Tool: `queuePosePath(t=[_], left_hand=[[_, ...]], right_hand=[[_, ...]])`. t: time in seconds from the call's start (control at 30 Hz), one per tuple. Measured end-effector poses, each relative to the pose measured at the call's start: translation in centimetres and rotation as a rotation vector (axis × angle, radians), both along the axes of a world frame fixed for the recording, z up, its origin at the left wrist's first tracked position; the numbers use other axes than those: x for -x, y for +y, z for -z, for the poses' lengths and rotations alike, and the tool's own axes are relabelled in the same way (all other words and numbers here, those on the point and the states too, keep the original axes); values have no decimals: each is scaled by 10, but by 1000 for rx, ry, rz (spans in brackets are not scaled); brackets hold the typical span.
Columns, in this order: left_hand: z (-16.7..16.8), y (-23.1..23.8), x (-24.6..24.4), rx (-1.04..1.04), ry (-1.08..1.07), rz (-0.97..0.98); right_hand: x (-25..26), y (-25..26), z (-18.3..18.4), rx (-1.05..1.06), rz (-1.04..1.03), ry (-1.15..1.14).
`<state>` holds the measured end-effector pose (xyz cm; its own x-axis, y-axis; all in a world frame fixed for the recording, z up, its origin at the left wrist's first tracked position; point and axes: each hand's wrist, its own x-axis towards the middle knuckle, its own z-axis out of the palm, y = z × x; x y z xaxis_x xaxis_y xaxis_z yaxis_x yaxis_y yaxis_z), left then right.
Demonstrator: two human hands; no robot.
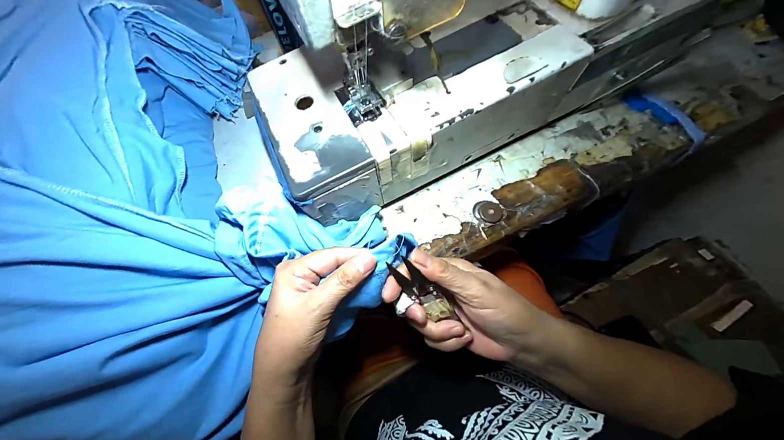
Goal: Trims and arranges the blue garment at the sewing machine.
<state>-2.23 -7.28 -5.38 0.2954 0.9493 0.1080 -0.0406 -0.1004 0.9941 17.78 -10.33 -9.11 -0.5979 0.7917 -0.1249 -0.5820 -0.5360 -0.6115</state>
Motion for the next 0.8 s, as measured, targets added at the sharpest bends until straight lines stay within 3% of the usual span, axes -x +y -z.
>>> queuePosePath(t=[0.47, 0.8], left_hand=[[2, -2, -5, -20, 83, -8], [4, -1, -1, -35, 20, -19]], right_hand=[[-2, 7, 3, 14, -4, 36], [1, 5, 4, 13, -47, 63]])
